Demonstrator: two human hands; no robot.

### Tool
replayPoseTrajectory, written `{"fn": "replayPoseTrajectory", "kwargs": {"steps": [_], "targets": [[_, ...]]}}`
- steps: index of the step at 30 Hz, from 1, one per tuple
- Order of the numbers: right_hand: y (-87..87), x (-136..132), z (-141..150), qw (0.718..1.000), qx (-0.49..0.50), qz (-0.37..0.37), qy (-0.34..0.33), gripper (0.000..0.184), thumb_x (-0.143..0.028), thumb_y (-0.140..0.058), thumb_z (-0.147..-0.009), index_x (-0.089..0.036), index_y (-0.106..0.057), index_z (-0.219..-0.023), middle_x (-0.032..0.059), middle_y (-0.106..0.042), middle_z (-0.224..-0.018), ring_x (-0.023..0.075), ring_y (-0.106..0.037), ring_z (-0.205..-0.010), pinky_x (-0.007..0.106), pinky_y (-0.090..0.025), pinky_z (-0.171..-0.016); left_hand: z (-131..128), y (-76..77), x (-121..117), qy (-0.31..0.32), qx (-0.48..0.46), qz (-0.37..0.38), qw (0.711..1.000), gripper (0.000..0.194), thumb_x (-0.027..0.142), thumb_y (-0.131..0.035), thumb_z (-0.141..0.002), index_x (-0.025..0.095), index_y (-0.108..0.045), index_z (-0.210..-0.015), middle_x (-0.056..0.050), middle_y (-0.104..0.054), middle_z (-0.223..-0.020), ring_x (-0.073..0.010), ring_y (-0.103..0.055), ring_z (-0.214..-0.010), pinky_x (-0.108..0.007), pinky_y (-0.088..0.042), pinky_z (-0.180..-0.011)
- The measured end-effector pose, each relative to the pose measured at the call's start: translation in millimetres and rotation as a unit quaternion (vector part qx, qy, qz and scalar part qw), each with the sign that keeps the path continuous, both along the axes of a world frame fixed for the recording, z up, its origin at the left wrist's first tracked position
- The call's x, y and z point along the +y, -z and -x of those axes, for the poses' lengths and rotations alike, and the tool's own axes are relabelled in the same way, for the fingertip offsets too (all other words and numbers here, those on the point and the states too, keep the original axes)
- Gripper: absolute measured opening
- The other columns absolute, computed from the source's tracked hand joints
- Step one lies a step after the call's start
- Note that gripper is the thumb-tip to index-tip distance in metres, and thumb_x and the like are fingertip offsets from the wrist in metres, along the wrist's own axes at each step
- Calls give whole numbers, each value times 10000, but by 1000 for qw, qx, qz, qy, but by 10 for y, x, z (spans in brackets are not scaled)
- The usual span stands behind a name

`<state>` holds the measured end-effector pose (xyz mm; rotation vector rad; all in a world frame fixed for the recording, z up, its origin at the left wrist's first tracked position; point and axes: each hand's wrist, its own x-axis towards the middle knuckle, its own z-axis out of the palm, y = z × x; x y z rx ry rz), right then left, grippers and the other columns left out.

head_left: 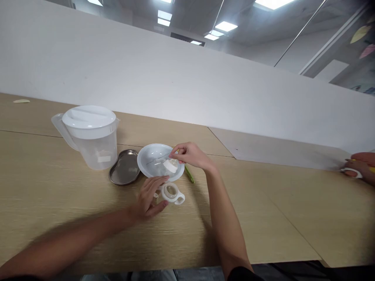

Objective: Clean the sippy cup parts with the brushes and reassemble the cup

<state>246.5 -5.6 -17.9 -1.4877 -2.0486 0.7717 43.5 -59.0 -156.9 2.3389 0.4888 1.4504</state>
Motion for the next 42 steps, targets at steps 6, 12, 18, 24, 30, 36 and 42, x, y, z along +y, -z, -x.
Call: {"fn": "replayPoseTrajectory", "kwargs": {"steps": [6, 12, 18, 24, 30, 36, 42], "targets": [[-20, -90, 121, 999, 20, -17, -31, 323, -476, -636, -767, -159, -697, -756, -23, -578, -545, 85, -449, -512, 222, -302, -494, 0, 67, 5, -133, -46, 26, 990, 391, 329, -389, -959, 221, -488, -1321, -124, -449, -1413, -270, -410, -1300, -464, -306, -1070], [-55, -299, 435, 993, -65, -43, -84, 197, -388, -646, -792, -194, -677, -779, -25, -604, -666, 93, -492, -611, 228, -314, -559, -27, 194, 69, -126, -144, 170, 967, 499, 359, -503, -922, 203, -398, -1385, -122, -512, -1353, -250, -474, -1262, -407, -386, -1055], [-104, -406, 481, 984, -132, -40, -114, 184, -343, -601, -830, -199, -670, -921, 3, -635, -780, 127, -538, -702, 245, -344, -620, -20, 146, 54, -77, -129, 148, 977, 494, 318, -529, -910, 208, -422, -1380, -112, -534, -1339, -242, -504, -1239, -410, -404, -1052], [-67, -400, 529, 983, -146, -44, -102, 83, -195, -572, -740, -183, -646, -775, -10, -615, -691, 112, -501, -641, 235, -319, -588, -28, 140, 62, -91, -124, 113, 982, 506, 272, -562, -886, 216, -438, -1373, -110, -550, -1325, -247, -533, -1211, -408, -443, -1021], [-56, -382, 647, 984, -111, -113, -79, 87, -134, -525, -675, -176, -600, -663, -28, -543, -609, 93, -433, -584, 234, -298, -557, 43, 10, 196, -114, -121, 57, 984, 519, 215, -584, -861, 209, -455, -1364, -105, -576, -1288, -234, -567, -1164, -383, -481, -997], [-78, -318, 500, 981, 181, 14, -71, 114, -219, -595, -679, -174, -648, -769, -26, -585, -622, 85, -498, -512, 220, -398, -491, 152, -423, 316, -122, -101, -111, 981, 513, 206, -605, -822, 176, -514, -1326, -111, -626, -1226, -235, -616, -1083, -371, -534, -927], [63, -87, 520, 921, 378, 84, -34, 202, -281, -696, -556, -162, -641, -709, -23, -589, -583, 74, -476, -452, 208, -375, -418, 212, -689, 374, -139, -54, -77, 986, 422, 314, -614, -808, 167, -609, -1204, -96, -688, -1119, -207, -663, -977, -324, -546, -875]]}}
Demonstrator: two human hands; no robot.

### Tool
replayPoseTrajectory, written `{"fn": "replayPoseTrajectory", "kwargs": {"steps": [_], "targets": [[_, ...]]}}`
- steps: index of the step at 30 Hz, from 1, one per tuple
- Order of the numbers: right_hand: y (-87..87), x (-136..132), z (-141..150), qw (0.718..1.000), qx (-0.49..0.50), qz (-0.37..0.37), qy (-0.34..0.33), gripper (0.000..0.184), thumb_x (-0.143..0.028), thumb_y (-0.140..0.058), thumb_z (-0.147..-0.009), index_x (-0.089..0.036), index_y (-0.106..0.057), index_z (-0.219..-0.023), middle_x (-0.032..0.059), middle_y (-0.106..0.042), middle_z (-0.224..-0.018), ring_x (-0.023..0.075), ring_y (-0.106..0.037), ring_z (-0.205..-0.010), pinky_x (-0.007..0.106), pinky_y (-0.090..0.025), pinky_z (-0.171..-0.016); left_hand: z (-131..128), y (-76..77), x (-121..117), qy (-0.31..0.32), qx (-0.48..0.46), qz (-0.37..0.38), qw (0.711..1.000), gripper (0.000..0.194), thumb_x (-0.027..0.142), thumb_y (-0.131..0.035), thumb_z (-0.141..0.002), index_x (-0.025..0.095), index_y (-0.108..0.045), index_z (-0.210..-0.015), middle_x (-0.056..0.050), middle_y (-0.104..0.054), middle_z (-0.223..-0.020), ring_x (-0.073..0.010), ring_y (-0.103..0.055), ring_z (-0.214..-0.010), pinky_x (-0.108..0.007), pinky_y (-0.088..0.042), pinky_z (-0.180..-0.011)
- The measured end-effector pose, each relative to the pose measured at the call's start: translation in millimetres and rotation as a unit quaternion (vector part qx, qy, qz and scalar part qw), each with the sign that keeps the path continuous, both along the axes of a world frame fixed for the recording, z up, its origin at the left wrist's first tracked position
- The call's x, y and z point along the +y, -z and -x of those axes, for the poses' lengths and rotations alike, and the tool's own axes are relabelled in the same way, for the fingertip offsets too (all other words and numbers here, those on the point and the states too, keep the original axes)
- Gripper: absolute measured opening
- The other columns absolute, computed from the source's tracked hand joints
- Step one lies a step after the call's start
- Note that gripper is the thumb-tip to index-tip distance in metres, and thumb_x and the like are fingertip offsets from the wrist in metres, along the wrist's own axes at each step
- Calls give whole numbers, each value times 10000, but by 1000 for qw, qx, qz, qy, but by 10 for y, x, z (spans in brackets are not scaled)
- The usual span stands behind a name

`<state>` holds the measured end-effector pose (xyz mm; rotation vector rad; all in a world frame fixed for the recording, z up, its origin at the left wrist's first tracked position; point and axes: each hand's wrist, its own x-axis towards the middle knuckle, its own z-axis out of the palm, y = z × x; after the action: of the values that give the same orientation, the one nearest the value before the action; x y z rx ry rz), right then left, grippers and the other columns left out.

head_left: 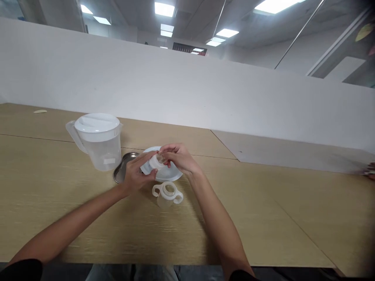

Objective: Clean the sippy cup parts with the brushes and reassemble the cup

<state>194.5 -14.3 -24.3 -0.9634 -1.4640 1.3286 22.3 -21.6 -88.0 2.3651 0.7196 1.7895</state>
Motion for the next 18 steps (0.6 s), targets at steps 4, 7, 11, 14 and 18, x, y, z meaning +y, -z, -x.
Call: {"fn": "replayPoseTrajectory", "kwargs": {"steps": [4, 7, 11, 14, 18], "targets": [[41, 177, -81, 990, 104, -20, 94, 232, -346, -660, -576, -180, -600, -727, -36, -552, -572, 67, -436, -457, 196, -343, -416, 86, -45, 84, -13, 30, 24, 999, 419, 337, -608, -805, 167, -607, -1189, -86, -686, -1128, -199, -656, -992, -314, -527, -885], [95, 236, -264, 992, -39, -68, 99, 287, -344, -653, -645, -165, -625, -869, 9, -625, -708, 112, -547, -611, 225, -439, -551, 131, -8, 212, -19, 93, 86, 992, 414, 333, -620, -791, 167, -616, -1171, -104, -643, -1197, -218, -623, -1059, -349, -500, -929], [319, 231, -391, 831, -525, -108, 150, 229, -203, -688, -678, -163, -644, -898, 46, -665, -855, 151, -593, -794, 253, -435, -709, 83, 46, 390, -75, 196, 178, 961, 405, 302, -633, -736, 124, -646, -1099, -146, -597, -1207, -263, -591, -1079, -396, -475, -944], [516, 213, -344, 770, -611, -97, 158, 161, -201, -717, -682, -152, -665, -826, 89, -686, -869, 210, -613, -875, 302, -419, -780, -7, 46, 443, -115, 314, 227, 915, 411, 284, -589, -742, 114, -643, -1112, -133, -647, -1126, -259, -602, -1043, -347, -457, -930], [600, 154, -282, 758, -625, -102, 159, 170, -279, -691, -747, -155, -694, -864, 115, -700, -952, 249, -598, -992, 342, -398, -864, -96, 21, 421, -163, 402, 260, 863, 357, 306, -603, -702, 144, -694, -1007, -126, -696, -1040, -292, -610, -1021, -399, -388, -965]]}}
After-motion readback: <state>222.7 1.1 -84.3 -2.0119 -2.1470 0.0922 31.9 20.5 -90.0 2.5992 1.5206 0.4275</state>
